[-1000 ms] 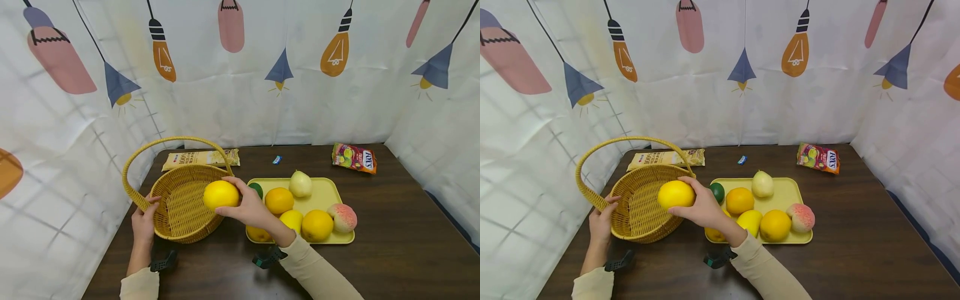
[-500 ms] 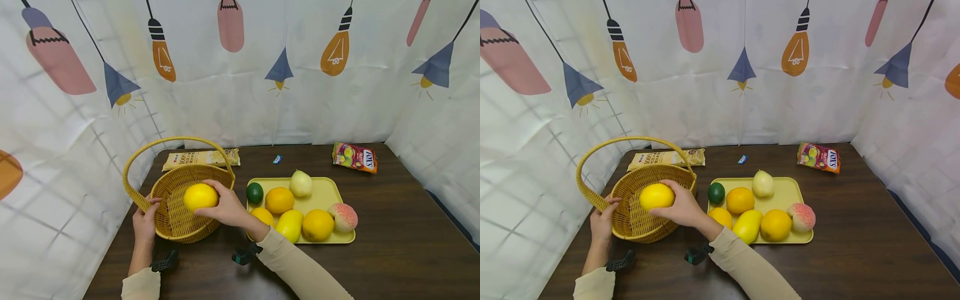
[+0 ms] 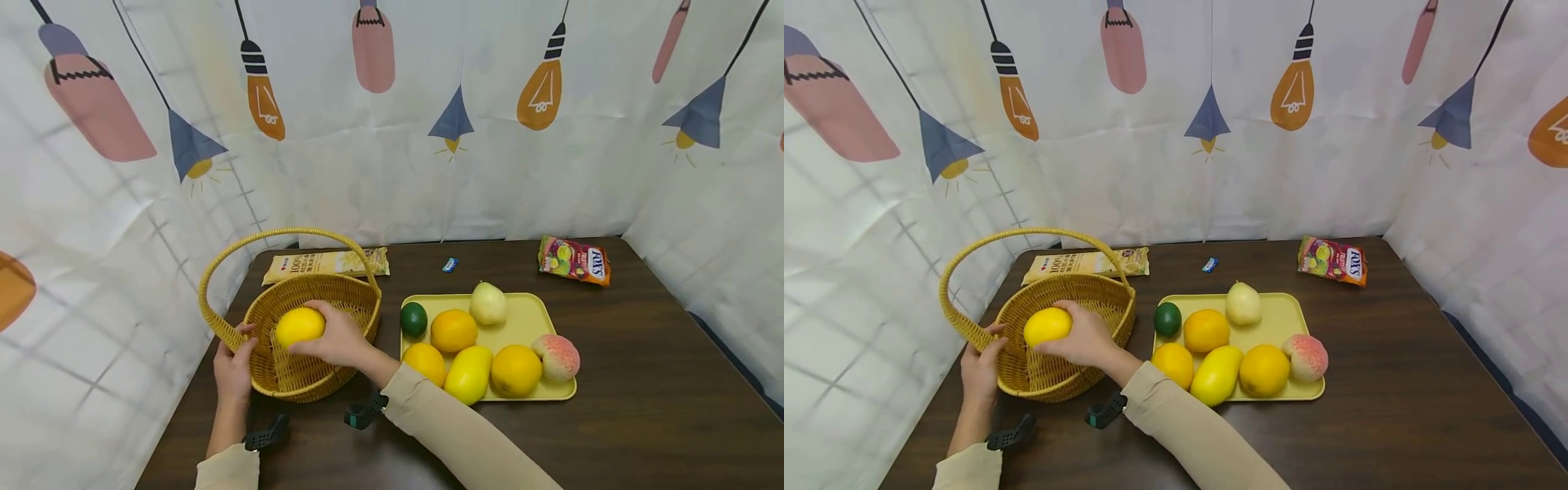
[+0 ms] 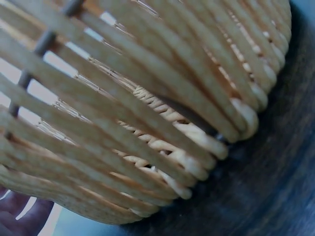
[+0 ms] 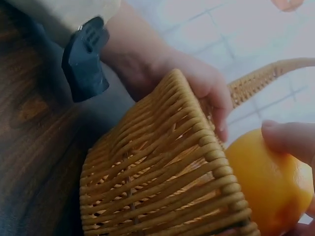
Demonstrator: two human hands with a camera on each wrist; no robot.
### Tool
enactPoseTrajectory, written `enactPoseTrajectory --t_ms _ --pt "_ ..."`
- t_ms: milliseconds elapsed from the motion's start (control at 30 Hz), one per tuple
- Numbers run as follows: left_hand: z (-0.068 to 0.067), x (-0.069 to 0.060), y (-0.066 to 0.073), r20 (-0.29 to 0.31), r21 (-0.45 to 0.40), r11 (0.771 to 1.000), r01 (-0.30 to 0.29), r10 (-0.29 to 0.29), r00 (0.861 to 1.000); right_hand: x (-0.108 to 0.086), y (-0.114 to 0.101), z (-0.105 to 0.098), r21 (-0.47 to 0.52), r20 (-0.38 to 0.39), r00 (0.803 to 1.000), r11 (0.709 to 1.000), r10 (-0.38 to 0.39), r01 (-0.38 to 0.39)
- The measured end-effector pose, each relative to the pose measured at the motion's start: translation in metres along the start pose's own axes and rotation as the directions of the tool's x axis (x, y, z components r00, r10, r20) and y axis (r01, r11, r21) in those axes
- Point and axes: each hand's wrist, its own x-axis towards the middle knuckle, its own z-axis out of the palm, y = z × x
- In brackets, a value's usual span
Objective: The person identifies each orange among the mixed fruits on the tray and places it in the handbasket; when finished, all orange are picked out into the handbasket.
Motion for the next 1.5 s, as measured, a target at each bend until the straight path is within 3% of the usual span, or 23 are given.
enactPoseTrajectory --t_ms 333,633,900,1200,1500 --pt "-0.01 0.0 -0.004 0.0 -0.053 0.999 0.001 -0.001 1.0 0.018 -0.001 0.026 -0.033 -0.02 0.997 0.996 0.076 -0.077" --pt "-0.005 -0.002 -0.002 -0.004 -0.075 0.997 -0.023 0.022 1.0 0.023 -0.002 0.028 -0.079 -0.031 0.994 0.992 0.101 -0.103" --pt "-0.003 -0.001 -0.001 0.006 0.042 0.997 -0.065 0.065 0.998 0.03 -0.002 0.027 -0.148 -0.011 0.997 0.986 0.071 -0.072" --pt "0.001 -0.003 -0.002 -0.014 0.033 0.997 -0.07 0.071 0.997 0.037 0.003 0.034 -0.206 -0.022 0.991 0.97 0.131 -0.133" --pt "-0.001 0.0 -0.001 -0.006 0.058 0.996 -0.07 0.071 0.997 0.038 0.002 0.036 -0.174 -0.013 0.99 0.974 0.142 -0.142"
